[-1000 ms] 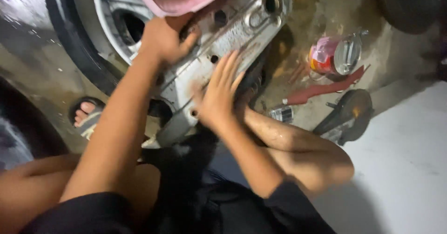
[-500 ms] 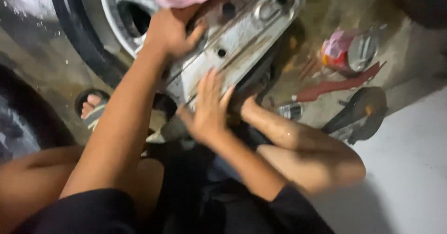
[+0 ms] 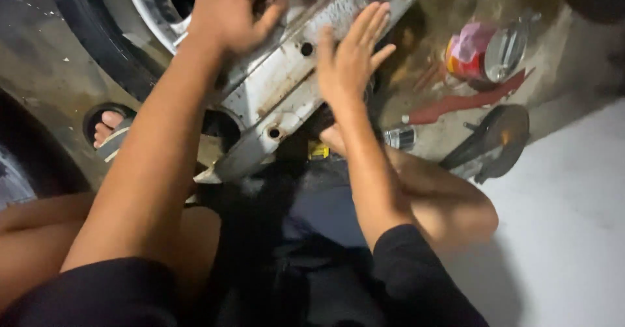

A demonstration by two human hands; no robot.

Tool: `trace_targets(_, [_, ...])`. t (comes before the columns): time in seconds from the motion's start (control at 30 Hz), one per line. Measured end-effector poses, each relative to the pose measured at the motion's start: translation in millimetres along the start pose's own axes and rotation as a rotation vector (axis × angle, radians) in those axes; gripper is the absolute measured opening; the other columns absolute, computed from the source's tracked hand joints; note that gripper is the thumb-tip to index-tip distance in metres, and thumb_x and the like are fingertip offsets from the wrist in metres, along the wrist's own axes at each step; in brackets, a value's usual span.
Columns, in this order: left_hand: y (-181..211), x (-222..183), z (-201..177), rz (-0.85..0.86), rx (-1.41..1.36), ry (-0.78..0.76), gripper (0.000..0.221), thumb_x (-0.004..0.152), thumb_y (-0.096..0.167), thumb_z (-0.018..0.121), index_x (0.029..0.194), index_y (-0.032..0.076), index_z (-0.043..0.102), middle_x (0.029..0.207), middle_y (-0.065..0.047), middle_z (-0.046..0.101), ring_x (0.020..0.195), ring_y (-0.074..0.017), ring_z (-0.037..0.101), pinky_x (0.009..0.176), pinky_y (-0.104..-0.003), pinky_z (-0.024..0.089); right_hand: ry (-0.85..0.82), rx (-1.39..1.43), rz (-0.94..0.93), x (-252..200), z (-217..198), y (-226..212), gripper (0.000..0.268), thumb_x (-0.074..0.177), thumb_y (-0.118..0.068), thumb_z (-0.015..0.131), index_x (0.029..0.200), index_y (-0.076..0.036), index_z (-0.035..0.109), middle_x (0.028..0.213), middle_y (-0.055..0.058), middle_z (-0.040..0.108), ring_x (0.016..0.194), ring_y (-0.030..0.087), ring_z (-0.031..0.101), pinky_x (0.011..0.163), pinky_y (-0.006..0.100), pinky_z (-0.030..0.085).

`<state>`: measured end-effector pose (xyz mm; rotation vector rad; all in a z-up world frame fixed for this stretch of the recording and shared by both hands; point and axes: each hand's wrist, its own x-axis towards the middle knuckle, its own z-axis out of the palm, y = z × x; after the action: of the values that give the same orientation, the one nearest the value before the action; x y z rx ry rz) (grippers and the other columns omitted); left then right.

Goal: The person scrubs a rusty metal part with a sanding block while sitting on the floor. They periodically dip the sanding block into a pink bucket of water and continue scrubbing the surface.

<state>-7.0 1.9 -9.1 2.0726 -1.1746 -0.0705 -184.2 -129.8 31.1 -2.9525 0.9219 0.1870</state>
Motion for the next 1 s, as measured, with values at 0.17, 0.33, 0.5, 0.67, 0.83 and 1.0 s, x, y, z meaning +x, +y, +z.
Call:
trace_targets(0.17, [-6.0, 8.0, -3.7, -0.112, 0.105, -0.031, 0.036, 0.097, 0.044, 0.063, 0.120, 0.016, 0.064, 0.093, -0.021, 0.073, 0.075, -0.0516, 0.066, 0.058, -0.059, 0.049, -0.128, 0.272, -0.212, -88.5, -30.9, -64.8, 0.109, 0.094, -0.072, 0.025, 0.159, 0.013, 0.006, 0.168, 0.034, 0.001, 0.159, 0.049, 0.003, 0.125, 0.066, 0.005])
trace_targets(0.33, [-1.6, 6.8, -1.4, -0.024, 0.070, -0.019, 0.044, 0.098, 0.038, 0.068, 0.134, 0.014, 0.063, 0.085, -0.021, 0.072, 0.067, -0.0507, 0.065, 0.053, -0.058, 0.048, 0.082, 0.205, 0.041, 43.1, 18.8, 46.3, 0.084, 0.118, -0.049, 0.044, 0.168, -0.005, -0.006, 0.176, 0.013, -0.011, 0.166, 0.028, -0.007, 0.126, 0.071, -0.007])
trace_targets(0.5, [0.9, 11.0, -7.1, -0.076, 0.039, -0.071, 0.045, 0.100, 0.040, 0.062, 0.134, 0.011, 0.062, 0.095, -0.024, 0.073, 0.076, -0.0495, 0.066, 0.060, -0.058, 0.051, -0.122, -0.376, -0.197, -93.0, -30.6, -58.3, 0.105, 0.089, -0.067, 0.024, 0.162, 0.009, 0.015, 0.169, 0.030, 0.008, 0.159, 0.041, 0.006, 0.122, 0.067, 0.007])
trace_targets(0.67, [-1.6, -1.8, 4.8, -0.057, 0.035, -0.076, 0.042, 0.095, 0.043, 0.066, 0.125, 0.013, 0.065, 0.099, -0.023, 0.074, 0.077, -0.0512, 0.066, 0.059, -0.059, 0.050, -0.029, -0.107, -0.055, -12.5, -10.8, -5.1, 0.094, 0.105, -0.058, 0.035, 0.163, 0.008, 0.001, 0.172, 0.027, -0.004, 0.164, 0.038, 0.002, 0.125, 0.072, 0.000])
trace_targets(0.83, [-3.1, 5.0, 0.6, -0.094, 0.072, -0.083, 0.040, 0.095, 0.041, 0.063, 0.127, 0.017, 0.063, 0.098, -0.020, 0.073, 0.080, -0.0503, 0.067, 0.059, -0.060, 0.051, -0.272, 0.166, -0.296, -138.8, -7.5, -60.5, 0.119, 0.085, -0.069, 0.053, 0.159, 0.012, 0.006, 0.168, 0.033, 0.003, 0.158, 0.049, 0.004, 0.121, 0.071, 0.003])
trace_targets(1.0, [0.3, 0.9, -4.8, -0.017, 0.009, -0.051, 0.038, 0.098, 0.034, 0.066, 0.126, 0.009, 0.062, 0.097, -0.025, 0.070, 0.077, -0.0512, 0.063, 0.059, -0.058, 0.048, -0.041, -0.059, -0.032, 1.5, 2.3, -2.5, 0.106, 0.093, -0.062, 0.043, 0.161, 0.009, 0.002, 0.171, 0.027, -0.002, 0.161, 0.039, -0.004, 0.123, 0.074, -0.001])
